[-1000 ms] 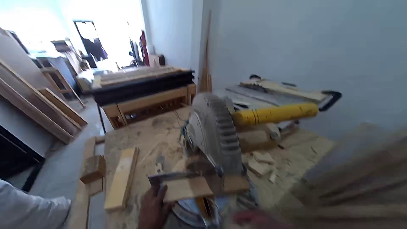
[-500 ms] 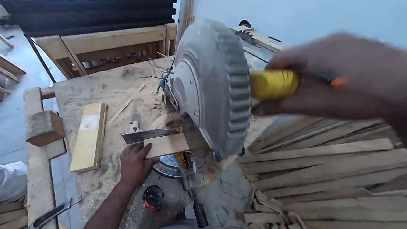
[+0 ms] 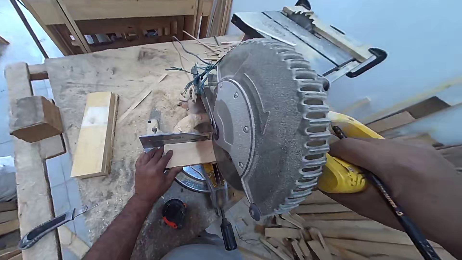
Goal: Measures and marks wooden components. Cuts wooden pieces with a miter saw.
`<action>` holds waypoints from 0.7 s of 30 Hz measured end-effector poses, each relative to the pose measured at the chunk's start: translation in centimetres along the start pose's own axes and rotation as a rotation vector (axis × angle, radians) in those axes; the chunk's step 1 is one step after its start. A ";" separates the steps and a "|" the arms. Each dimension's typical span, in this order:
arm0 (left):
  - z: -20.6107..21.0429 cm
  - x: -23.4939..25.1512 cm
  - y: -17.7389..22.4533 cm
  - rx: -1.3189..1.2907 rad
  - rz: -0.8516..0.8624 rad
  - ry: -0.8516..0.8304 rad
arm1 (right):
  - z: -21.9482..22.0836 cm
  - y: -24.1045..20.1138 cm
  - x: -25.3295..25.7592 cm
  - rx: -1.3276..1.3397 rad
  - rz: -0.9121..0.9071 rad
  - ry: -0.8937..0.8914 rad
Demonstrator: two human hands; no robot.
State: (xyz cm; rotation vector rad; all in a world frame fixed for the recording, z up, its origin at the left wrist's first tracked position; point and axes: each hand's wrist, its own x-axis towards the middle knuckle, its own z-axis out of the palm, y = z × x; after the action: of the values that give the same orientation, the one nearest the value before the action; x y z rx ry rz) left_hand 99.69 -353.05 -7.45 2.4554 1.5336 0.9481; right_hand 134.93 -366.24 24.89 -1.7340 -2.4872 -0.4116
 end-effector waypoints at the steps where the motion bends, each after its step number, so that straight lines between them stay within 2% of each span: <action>1: 0.1 0.0 -0.1 0.000 -0.002 0.003 | 0.2 -0.1 -0.1 0.007 -0.002 0.008; 21: 0.0 0.1 0.0 -0.012 -0.036 -0.014 | 2.0 -1.0 -1.5 0.007 0.024 0.049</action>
State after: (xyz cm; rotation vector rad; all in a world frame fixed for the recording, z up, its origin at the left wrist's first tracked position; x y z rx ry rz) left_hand 99.75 -352.95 -7.39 2.4128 1.5573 0.9301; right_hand 134.73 -367.36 22.49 -1.7280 -2.4286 -0.4383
